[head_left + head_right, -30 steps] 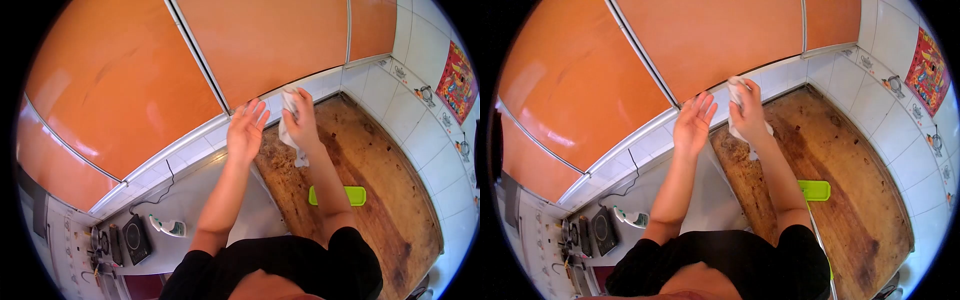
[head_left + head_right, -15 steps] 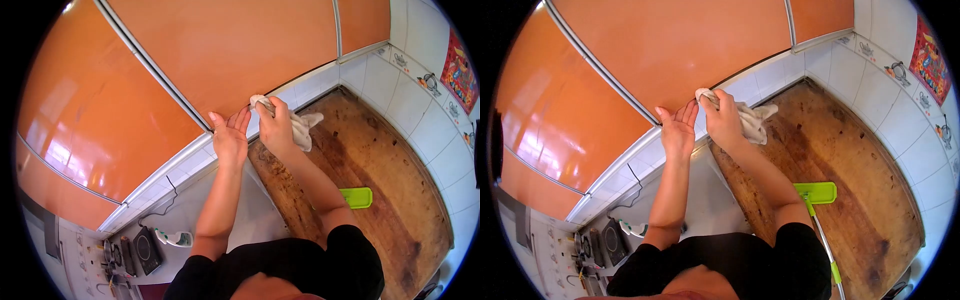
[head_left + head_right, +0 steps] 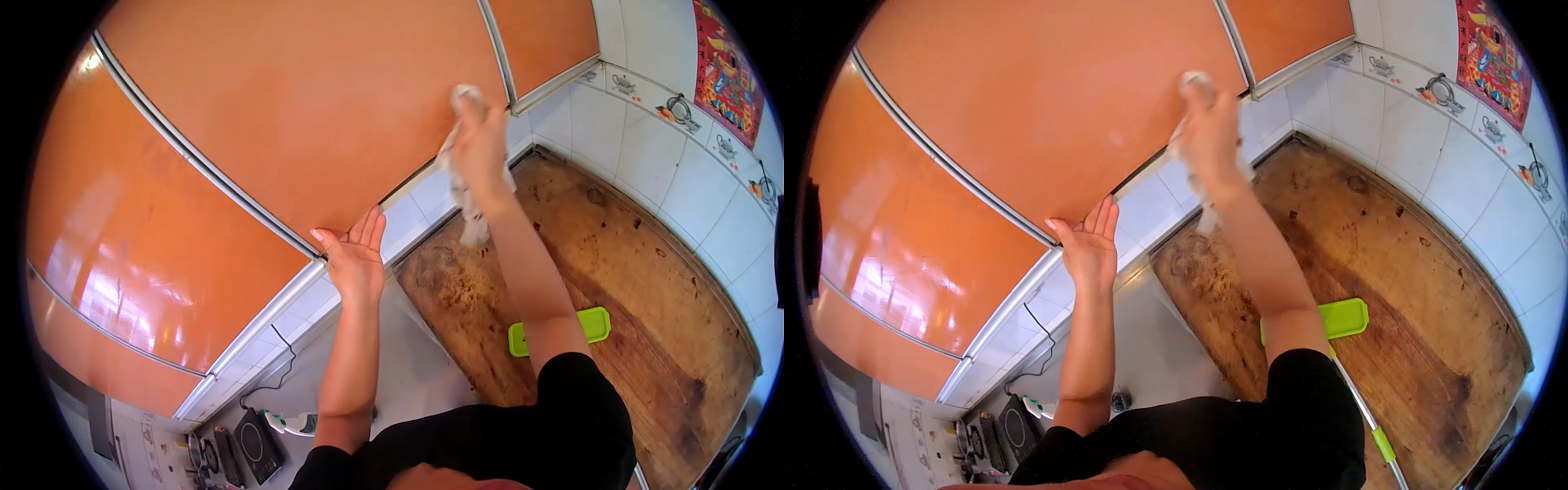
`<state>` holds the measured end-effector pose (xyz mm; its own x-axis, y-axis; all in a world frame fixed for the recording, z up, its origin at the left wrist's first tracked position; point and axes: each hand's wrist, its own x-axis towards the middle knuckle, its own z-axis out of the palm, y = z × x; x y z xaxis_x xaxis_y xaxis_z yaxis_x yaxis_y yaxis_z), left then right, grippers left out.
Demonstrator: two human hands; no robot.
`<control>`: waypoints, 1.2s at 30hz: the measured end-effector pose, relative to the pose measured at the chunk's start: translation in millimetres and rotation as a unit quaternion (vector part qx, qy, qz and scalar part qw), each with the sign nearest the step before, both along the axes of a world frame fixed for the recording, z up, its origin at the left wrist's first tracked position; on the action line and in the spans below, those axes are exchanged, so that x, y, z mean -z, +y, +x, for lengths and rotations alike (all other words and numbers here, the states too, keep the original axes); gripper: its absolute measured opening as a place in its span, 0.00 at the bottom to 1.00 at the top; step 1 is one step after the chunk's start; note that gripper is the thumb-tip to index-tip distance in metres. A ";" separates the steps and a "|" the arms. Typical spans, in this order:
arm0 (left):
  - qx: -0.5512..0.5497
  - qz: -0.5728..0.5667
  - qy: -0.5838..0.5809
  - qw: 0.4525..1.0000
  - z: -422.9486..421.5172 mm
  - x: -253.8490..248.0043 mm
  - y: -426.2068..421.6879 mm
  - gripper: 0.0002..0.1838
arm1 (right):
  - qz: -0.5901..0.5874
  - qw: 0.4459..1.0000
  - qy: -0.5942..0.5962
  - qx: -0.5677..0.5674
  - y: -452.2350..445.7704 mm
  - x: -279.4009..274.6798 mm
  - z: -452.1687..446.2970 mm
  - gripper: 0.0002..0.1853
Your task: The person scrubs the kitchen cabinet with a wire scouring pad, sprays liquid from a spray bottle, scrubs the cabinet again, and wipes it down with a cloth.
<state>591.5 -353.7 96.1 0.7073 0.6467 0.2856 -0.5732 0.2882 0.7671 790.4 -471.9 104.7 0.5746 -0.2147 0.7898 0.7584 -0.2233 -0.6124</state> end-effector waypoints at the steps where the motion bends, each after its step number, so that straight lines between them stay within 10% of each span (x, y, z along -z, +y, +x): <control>1: 0.003 -0.002 -0.003 1.000 1.6 0.5 -0.6 0.48 | 0.005 0.999 -0.023 0.024 -6.6 -4.9 10.0 0.14; 36: -0.008 0.050 -0.003 0.999 8.1 7.0 5.4 0.51 | -0.057 0.993 -0.040 0.091 -66.0 -108.3 87.3 0.24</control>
